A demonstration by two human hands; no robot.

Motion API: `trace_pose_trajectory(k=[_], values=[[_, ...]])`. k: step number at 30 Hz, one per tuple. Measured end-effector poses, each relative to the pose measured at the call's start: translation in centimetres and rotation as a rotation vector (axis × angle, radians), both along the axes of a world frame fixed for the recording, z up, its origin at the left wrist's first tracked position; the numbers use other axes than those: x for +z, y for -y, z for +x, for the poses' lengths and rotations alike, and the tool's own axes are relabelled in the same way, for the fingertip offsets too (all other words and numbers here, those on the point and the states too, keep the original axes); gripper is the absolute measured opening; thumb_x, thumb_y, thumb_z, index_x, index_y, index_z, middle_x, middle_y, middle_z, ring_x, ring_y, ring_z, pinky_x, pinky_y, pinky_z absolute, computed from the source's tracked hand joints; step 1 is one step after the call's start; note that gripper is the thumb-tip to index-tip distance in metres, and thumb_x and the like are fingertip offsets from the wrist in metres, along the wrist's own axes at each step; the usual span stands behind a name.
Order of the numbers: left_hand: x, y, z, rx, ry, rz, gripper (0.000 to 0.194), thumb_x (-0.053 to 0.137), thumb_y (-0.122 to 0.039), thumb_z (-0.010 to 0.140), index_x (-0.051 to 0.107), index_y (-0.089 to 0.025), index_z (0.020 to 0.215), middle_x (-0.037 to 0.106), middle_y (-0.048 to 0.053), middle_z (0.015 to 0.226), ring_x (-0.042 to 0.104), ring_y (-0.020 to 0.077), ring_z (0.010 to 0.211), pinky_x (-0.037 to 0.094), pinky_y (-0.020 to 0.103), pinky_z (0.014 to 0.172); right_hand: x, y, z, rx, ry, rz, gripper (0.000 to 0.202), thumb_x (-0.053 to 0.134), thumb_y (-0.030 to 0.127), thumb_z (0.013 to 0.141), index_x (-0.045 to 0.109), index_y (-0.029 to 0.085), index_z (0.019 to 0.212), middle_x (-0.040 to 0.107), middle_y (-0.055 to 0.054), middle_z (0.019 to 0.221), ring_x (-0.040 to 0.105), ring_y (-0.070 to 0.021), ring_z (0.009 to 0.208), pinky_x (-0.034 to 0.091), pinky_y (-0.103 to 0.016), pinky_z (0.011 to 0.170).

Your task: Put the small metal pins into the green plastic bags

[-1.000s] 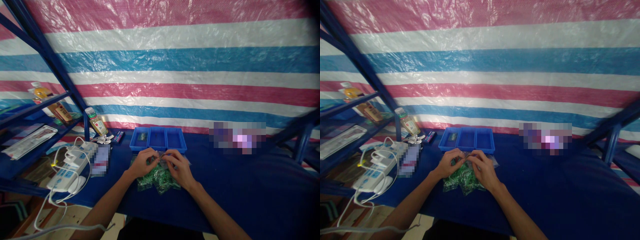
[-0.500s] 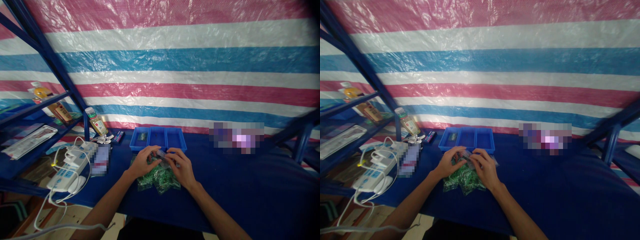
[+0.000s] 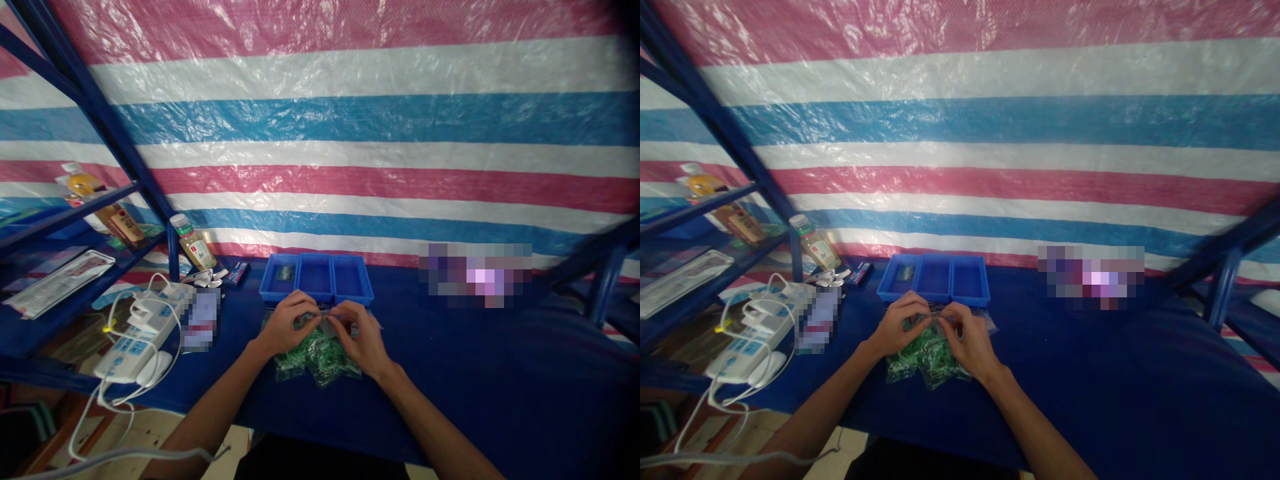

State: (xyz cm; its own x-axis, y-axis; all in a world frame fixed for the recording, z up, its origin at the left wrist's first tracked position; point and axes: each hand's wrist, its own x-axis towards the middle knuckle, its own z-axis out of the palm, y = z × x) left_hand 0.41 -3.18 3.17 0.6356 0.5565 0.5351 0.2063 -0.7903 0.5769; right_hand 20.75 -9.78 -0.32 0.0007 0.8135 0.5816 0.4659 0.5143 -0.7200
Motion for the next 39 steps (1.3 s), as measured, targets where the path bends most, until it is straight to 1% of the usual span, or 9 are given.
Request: trace_pose_trajectory(k=[5,9,11,15,20,24,28,32,39], values=[[0.0,0.1,0.0,0.02,-0.063,-0.062,0.016,0.059,-0.027,0.098,0.067,-0.015,0.092,0.063,0.005,0.08,0.057,0.0151,0.075,0.046,0.028,0.072,0.9,0.1,0.2,0.048,0.012,-0.012,0.018,0.051,0.026,0.101,0.068,0.022,0.096,0.072,-0.005,0.091,0.066,-0.0172,0.076,0.051,-0.029,0.068],[-0.1,0.1,-0.1,0.065,-0.047,-0.079,0.022,0.055,-0.03,0.101,0.068,-0.015,0.094,0.064,0.004,0.08,0.056,0.0133,0.071,0.044,0.026,0.069,1.3,-0.3,0.8,-0.061,-0.217,-0.147,0.017,0.063,0.033,0.096,0.073,0.02,0.096,0.073,-0.003,0.08,0.064,-0.0164,0.064,0.051,-0.029,0.063],[0.0,0.1,-0.1,0.076,-0.039,-0.091,0.023,0.054,-0.031,0.102,0.068,-0.015,0.095,0.066,0.005,0.084,0.058,0.0132,0.073,0.045,0.025,0.069,1.2,-0.7,1.1,-0.092,-0.387,-0.209,0.026,0.067,0.038,0.093,0.073,0.019,0.11,0.075,-0.006,0.086,0.065,-0.0166,0.062,0.051,-0.029,0.058],[0.1,0.1,-0.1,0.082,-0.049,-0.09,0.023,0.053,-0.031,0.102,0.069,-0.016,0.099,0.069,0.005,0.088,0.06,0.0133,0.074,0.046,0.025,0.07,1.1,-1.6,1.7,-0.024,-0.579,-0.266,0.058,0.065,0.044,0.093,0.053,0.02,0.145,0.067,-0.017,0.131,0.073,-0.0223,0.078,0.049,-0.026,0.046],[0.2,0.0,-0.2,0.101,-0.062,-0.063,0.023,0.053,-0.03,0.102,0.07,-0.016,0.1,0.07,0.005,0.088,0.061,0.0133,0.075,0.047,0.025,0.071,0.7,-2.0,2.0,-0.047,-0.559,-0.276,0.041,0.065,0.045,0.093,0.066,0.016,0.121,0.072,-0.016,0.118,0.071,-0.0201,0.072,0.049,-0.026,0.048],[0.2,-0.1,-0.3,0.101,-0.077,-0.041,0.022,0.053,-0.029,0.102,0.07,-0.016,0.1,0.071,0.006,0.09,0.062,0.0137,0.076,0.048,0.025,0.072,0.4,-2.0,2.6,-0.156,-0.42,-0.239,0.029,0.065,0.043,0.092,0.07,0.016,0.104,0.072,-0.006,0.085,0.062,-0.0159,0.061,0.046,-0.026,0.053],[-0.1,-0.3,-0.4,0.113,-0.12,-0.016,0.021,0.054,-0.028,0.101,0.072,-0.017,0.103,0.074,0.007,0.095,0.065,0.0136,0.076,0.05,0.025,0.073,0.3,-1.9,3.1,-0.171,-0.058,-0.191,0.023,0.061,0.038,0.094,0.073,0.018,0.097,0.06,0.001,0.066,0.053,-0.015,0.056,0.041,-0.027,0.054],[-0.6,-0.5,-0.6,0.138,-0.145,0.003,0.021,0.057,-0.027,0.1,0.074,-0.019,0.107,0.077,0.005,0.096,0.067,0.0131,0.072,0.051,0.024,0.071,0.3,-1.6,2.6,-0.055,0.3,-0.144,0.018,0.058,0.031,0.097,0.074,0.022,0.098,0.059,0.0,0.068,0.056,-0.016,0.06,0.042,-0.028,0.061],[-1.4,-1.2,-0.9,0.247,-0.271,0.015,0.02,0.061,-0.031,0.097,0.076,-0.022,0.107,0.069,-0.001,0.067,0.06,0.0112,0.057,0.041,0.022,0.059,-0.2,-1.1,1.3,-0.009,0.53,-0.113,0.017,0.064,0.031,0.097,0.071,0.025,0.11,0.066,-0.003,0.086,0.063,-0.0178,0.075,0.044,-0.028,0.066]])
